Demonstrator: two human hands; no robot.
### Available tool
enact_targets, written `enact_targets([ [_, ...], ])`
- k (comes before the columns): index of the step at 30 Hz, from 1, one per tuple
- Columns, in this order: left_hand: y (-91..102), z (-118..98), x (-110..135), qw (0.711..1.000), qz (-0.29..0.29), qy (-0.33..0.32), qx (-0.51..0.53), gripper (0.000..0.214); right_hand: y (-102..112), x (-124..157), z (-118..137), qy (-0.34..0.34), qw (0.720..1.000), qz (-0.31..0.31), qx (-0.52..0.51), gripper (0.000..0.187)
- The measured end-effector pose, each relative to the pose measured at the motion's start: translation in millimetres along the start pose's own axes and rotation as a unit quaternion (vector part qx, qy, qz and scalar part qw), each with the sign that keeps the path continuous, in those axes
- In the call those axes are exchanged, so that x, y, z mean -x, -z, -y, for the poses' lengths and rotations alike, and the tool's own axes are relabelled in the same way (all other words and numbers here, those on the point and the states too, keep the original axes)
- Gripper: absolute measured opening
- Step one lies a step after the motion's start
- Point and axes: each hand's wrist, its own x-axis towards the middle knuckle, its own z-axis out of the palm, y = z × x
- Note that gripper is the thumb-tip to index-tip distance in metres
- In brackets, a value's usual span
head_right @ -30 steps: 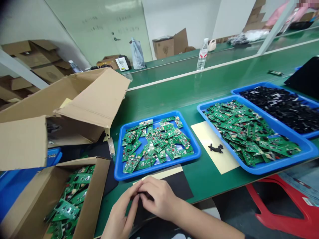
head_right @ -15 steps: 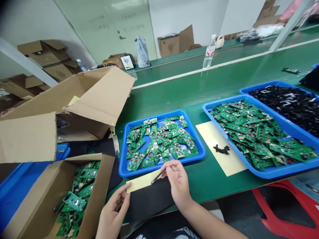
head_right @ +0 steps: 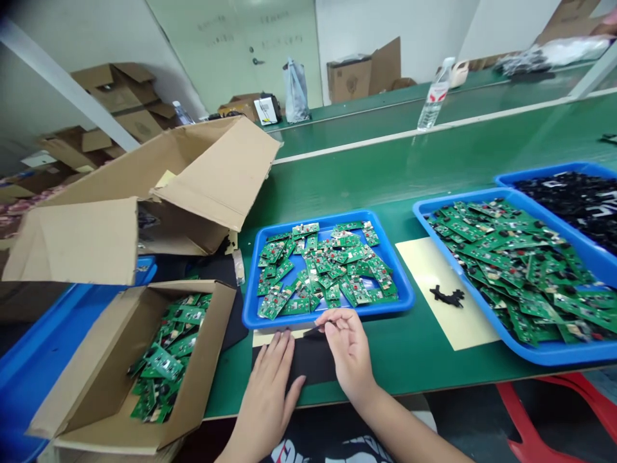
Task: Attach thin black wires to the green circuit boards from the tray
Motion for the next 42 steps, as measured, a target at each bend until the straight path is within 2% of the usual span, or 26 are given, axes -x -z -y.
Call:
enact_targets([
  [4, -11.2, 0.6, 5.8, 0.999, 0.009, -0.013, -0.032, 0.052, 11.2, -7.3, 5.3, -0.016, 1.000, -0.011, 0.010, 0.008],
  [7, -10.0, 2.3, 6.3, 1.000, 0.016, -0.005, -0.018, 0.056, 27.7, -22.5, 22.9, 0.000, 0.999, -0.048, 0.014, 0.005],
  [10, -7.5, 1.8, 5.2, 1.000, 0.019, 0.003, -0.008, 0.057, 42.8, -44.0, 51.8, 0.065, 0.993, -0.095, 0.005, 0.003],
  [12, -6.3, 0.8, 4.2, 1.000, 0.016, 0.005, -0.005, 0.055, 49.0, -57.8, 72.8, 0.135, 0.984, -0.116, -0.004, 0.009],
  [15, -4.9, -1.2, 2.0, 1.000, 0.018, 0.016, 0.008, 0.053, 52.2, -73.0, 101.0, 0.192, 0.971, -0.140, -0.013, 0.016],
  [19, -1.7, -2.9, -2.3, 0.998, 0.044, 0.034, 0.012, 0.048, 51.1, -86.9, 128.9, 0.195, 0.967, -0.163, -0.026, 0.025],
  [22, 7.9, -0.6, -9.4, 0.996, 0.079, 0.038, 0.021, 0.045, 48.2, -101.5, 139.4, 0.183, 0.970, -0.152, -0.050, 0.021],
  [26, 34.5, 3.9, -36.0, 0.987, 0.148, 0.031, 0.062, 0.040, 36.8, -128.2, 126.9, 0.143, 0.984, -0.056, -0.089, 0.015],
  [28, 46.3, 3.9, -59.8, 0.984, 0.142, 0.049, 0.098, 0.028, 29.1, -140.2, 109.3, 0.141, 0.987, -0.021, -0.073, 0.016],
  [30, 50.6, 2.7, -88.7, 0.983, 0.123, 0.073, 0.112, 0.023, 22.5, -148.3, 89.0, 0.111, 0.992, -0.001, -0.058, 0.018],
  [33, 41.1, 2.0, -133.1, 0.986, 0.097, 0.082, 0.104, 0.018, 18.1, -152.5, 63.4, 0.063, 0.998, 0.005, -0.026, 0.020],
  [36, 21.9, 6.1, -167.1, 0.988, 0.074, 0.067, 0.121, 0.041, 20.4, -150.9, 50.1, 0.037, 0.999, 0.012, -0.003, 0.020],
  [38, 10.3, 11.7, -181.2, 0.984, 0.073, 0.053, 0.150, 0.043, 23.4, -149.8, 46.4, 0.034, 0.999, 0.011, 0.002, 0.019],
  [42, -0.4, 28.0, -195.0, 0.967, 0.069, 0.048, 0.239, 0.026, 27.6, -151.2, 42.1, 0.030, 0.999, -0.002, 0.013, 0.018],
])
